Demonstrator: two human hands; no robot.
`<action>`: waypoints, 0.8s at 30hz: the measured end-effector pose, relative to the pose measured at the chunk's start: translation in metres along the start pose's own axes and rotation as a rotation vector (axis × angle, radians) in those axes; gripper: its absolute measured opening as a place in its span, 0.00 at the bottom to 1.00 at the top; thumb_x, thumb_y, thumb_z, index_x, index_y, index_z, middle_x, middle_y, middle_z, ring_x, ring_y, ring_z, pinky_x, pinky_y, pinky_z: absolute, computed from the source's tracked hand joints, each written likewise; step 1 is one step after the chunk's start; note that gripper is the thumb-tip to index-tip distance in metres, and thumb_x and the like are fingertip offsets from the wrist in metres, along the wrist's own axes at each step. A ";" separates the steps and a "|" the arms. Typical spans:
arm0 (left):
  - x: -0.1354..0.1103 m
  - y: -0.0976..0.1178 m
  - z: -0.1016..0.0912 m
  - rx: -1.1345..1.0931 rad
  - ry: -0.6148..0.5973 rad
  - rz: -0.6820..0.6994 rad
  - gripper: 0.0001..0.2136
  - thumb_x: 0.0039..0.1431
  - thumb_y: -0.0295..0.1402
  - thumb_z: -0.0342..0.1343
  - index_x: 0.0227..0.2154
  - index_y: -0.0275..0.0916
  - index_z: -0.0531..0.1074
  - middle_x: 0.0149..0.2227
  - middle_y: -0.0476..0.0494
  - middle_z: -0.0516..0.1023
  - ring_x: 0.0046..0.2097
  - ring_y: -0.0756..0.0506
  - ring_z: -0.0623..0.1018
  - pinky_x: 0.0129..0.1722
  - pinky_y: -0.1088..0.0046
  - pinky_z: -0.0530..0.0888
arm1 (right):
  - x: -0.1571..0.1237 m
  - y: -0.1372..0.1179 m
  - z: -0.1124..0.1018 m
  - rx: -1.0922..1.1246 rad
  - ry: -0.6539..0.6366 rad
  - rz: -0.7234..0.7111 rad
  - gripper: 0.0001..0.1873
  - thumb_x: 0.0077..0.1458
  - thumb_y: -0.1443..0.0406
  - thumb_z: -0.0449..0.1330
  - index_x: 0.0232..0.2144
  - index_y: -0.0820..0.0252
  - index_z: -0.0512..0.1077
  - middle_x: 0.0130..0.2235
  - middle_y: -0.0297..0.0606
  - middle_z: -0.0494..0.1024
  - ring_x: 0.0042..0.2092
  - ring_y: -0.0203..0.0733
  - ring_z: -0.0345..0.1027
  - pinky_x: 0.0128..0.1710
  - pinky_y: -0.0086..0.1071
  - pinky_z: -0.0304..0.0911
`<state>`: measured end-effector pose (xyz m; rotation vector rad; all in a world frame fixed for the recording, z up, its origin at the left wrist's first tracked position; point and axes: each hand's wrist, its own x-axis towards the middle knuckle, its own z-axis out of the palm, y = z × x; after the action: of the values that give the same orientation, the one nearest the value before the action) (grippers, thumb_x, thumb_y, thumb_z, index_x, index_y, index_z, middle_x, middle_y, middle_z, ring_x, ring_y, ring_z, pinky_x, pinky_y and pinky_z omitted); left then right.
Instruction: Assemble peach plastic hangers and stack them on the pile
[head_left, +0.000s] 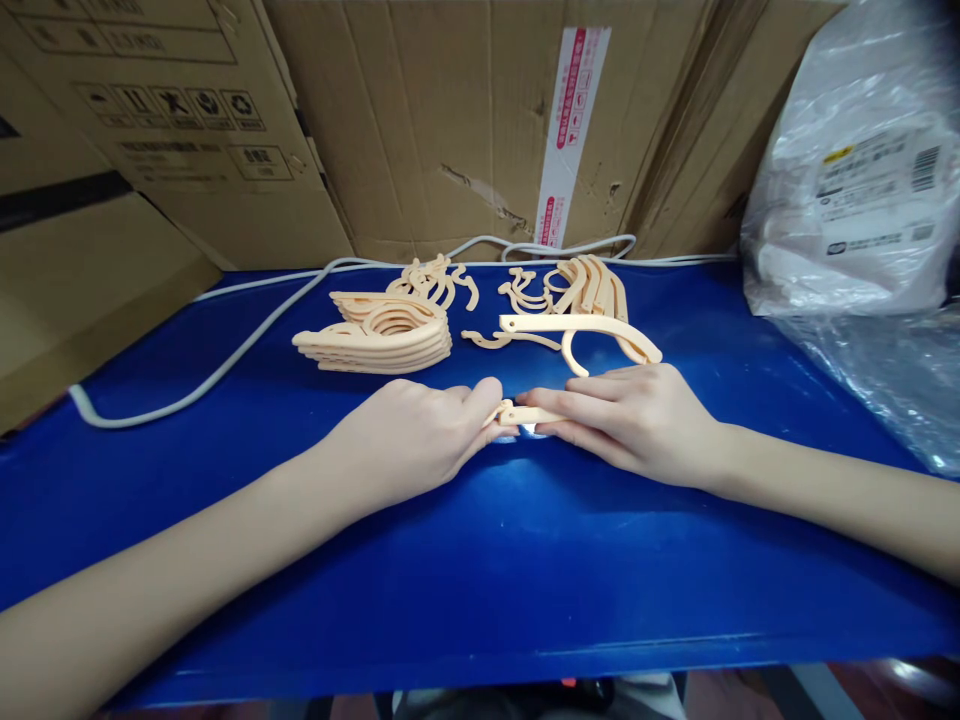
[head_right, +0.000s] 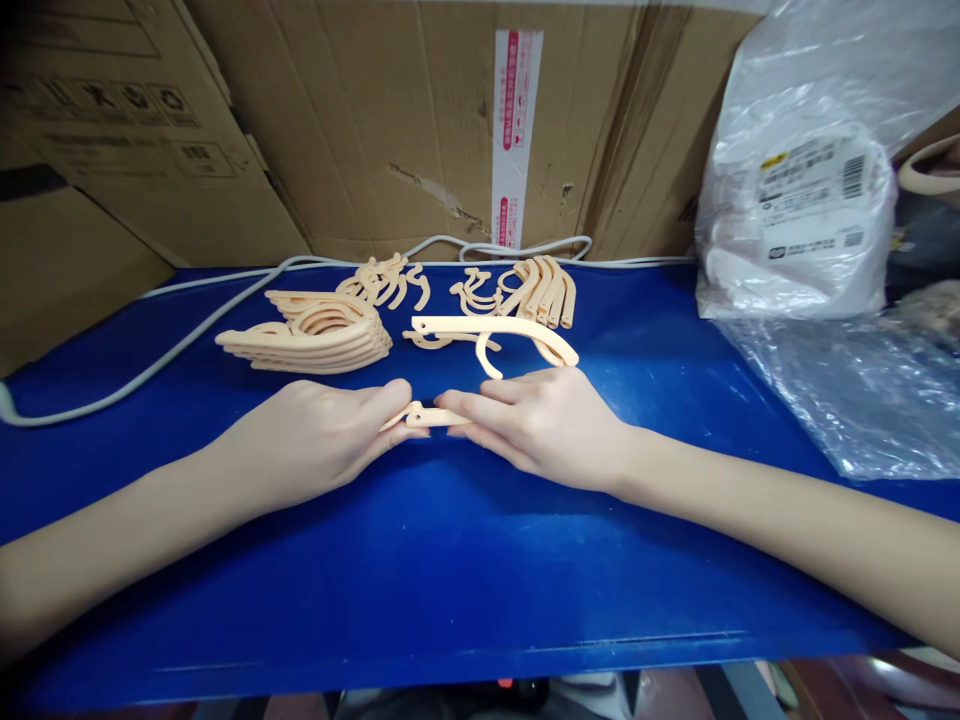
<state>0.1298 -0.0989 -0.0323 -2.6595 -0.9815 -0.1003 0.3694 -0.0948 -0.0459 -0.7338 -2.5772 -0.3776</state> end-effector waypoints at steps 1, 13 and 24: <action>0.000 0.000 0.000 0.007 0.000 0.004 0.14 0.70 0.40 0.41 0.32 0.39 0.62 0.19 0.51 0.69 0.19 0.48 0.72 0.18 0.75 0.50 | 0.000 0.000 0.000 0.014 -0.006 0.003 0.17 0.68 0.60 0.49 0.47 0.58 0.76 0.27 0.31 0.79 0.29 0.32 0.74 0.26 0.28 0.58; 0.001 -0.001 0.004 0.068 0.067 0.089 0.13 0.70 0.33 0.38 0.30 0.38 0.63 0.20 0.49 0.70 0.21 0.47 0.74 0.18 0.73 0.50 | -0.001 0.001 0.002 0.131 -0.050 0.039 0.15 0.66 0.61 0.53 0.47 0.60 0.75 0.33 0.32 0.82 0.31 0.34 0.76 0.28 0.29 0.59; 0.003 -0.002 -0.007 -0.292 -0.202 -0.087 0.15 0.71 0.40 0.38 0.31 0.40 0.62 0.21 0.51 0.70 0.23 0.46 0.72 0.22 0.73 0.54 | 0.002 -0.003 -0.001 -0.180 0.080 -0.072 0.14 0.66 0.62 0.52 0.40 0.59 0.78 0.21 0.28 0.73 0.22 0.31 0.66 0.23 0.30 0.54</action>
<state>0.1310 -0.0978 -0.0251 -2.9354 -1.2311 0.0076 0.3668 -0.0970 -0.0444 -0.6725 -2.5218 -0.6553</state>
